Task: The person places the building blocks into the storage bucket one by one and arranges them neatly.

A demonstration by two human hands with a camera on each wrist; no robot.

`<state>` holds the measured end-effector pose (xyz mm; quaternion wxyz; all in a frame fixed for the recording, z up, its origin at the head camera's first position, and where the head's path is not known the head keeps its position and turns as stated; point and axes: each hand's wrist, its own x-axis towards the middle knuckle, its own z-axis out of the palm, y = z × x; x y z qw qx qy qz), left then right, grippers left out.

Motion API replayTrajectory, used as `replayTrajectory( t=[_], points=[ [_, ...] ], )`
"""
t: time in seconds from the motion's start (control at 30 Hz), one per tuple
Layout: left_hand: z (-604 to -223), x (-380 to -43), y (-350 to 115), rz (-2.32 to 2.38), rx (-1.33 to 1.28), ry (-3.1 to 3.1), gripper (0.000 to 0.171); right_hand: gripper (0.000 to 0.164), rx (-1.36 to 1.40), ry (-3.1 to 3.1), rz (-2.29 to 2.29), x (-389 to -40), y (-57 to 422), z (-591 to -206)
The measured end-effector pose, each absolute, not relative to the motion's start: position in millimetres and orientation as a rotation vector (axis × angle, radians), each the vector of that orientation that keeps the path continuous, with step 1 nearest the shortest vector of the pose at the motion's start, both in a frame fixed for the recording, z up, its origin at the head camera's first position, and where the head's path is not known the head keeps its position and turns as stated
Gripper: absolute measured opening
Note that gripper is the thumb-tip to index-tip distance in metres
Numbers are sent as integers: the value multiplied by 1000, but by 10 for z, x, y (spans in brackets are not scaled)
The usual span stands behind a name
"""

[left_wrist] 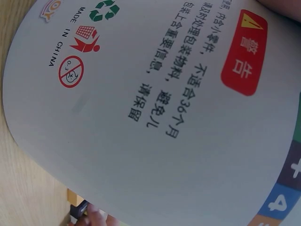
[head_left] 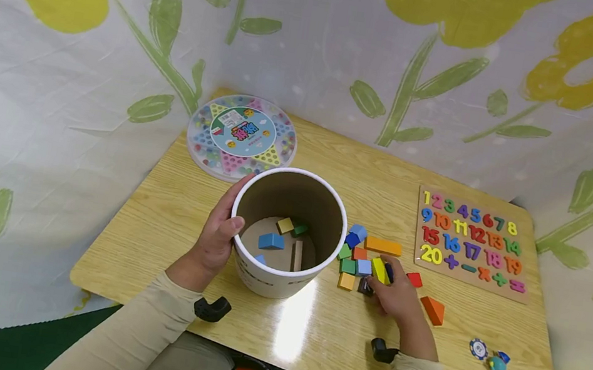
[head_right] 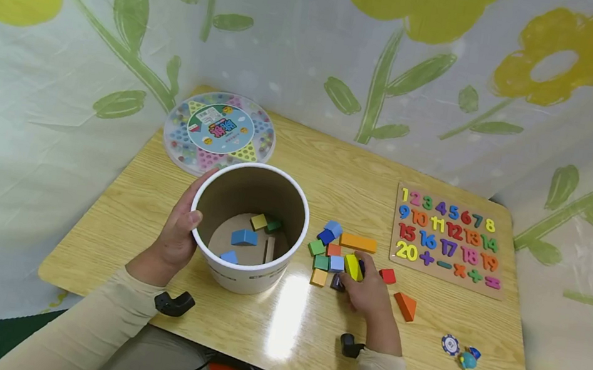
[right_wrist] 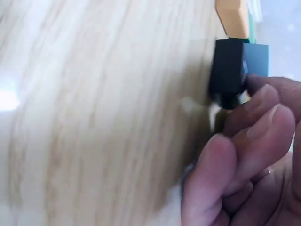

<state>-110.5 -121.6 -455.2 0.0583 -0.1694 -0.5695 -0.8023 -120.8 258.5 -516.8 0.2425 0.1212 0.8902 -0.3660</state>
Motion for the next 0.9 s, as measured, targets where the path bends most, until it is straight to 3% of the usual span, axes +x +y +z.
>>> replayTrajectory(
  t=[0.17,0.4,0.7,0.9],
  points=[
    [-4564,-1104,-1216,-2438,-490,-1729,73,60,307,2458,-938,-1172,2616,-5130],
    [-4568,-1111,-1211,-2441,-500,-1727,73,35,334,2507,-992,-1113,2632,-5160],
    [-4545,-1106,-1201,-2432,-518,-1722,72,41,313,2673,-883,-1089,2652,-5093],
    [-4534,-1097,-1197,-2442,-501,-1711,71,40,252,2765,-1137,-1070,2580,-4861]
  ],
)
